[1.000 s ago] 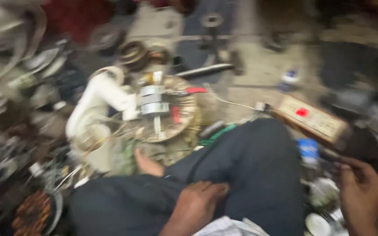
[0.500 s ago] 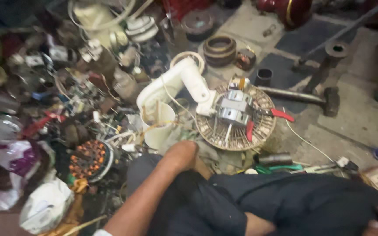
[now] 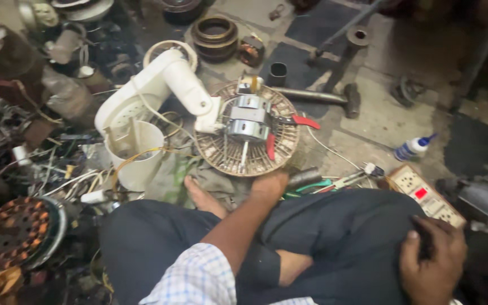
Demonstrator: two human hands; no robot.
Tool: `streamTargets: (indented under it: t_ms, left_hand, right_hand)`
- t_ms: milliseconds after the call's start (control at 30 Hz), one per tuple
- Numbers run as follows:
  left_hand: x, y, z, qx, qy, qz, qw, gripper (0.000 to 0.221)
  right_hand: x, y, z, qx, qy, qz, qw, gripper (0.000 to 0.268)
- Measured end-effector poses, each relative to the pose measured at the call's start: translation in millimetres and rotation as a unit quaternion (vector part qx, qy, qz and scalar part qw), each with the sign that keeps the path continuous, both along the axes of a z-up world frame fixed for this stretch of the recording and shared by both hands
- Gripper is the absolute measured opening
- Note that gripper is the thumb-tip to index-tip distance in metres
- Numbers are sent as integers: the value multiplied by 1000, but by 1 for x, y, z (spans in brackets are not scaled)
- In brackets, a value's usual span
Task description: The person disassembles a white pedestal fan, removes the motor, and uses a screwdriver to adjust internal components and wiring. They repeatedly reassemble and test the fan's oscillation mechanism before finalizing the repair.
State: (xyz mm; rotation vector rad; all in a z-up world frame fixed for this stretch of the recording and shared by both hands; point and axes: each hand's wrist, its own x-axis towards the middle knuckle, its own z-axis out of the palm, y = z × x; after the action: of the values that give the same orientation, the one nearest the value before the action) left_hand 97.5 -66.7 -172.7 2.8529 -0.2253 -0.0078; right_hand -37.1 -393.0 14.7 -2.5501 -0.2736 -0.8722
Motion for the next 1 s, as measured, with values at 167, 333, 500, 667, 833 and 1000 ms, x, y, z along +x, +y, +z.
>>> streamTargets:
  t_ms: [167, 333, 500, 667, 833, 1000]
  left_hand:
    - [-13, 17, 39, -89, -114, -46, 988, 29]
    - [-16, -1, 84, -164, -145, 25, 976, 24]
    - [-50, -30, 112, -300, -175, 81, 934, 14]
    - [-72, -37, 122, -510, 5, 123, 852, 10]
    - [-67, -29, 116, -617, 27, 104, 780, 8]
    - [-66, -17, 119, -577, 0, 160, 801, 5]
  right_hand:
    - [-5, 20, 29, 43, 25, -2, 999, 22]
    - [2, 22, 44, 208, 67, -7, 976, 19]
    - [32, 24, 45, 190, 61, -59, 978, 15]
    - [105, 39, 53, 1, 227, 92, 970, 33]
    - [187, 115, 23, -283, 448, 221, 819, 38]
    - [244, 103, 28, -284, 330, 145, 888, 18]
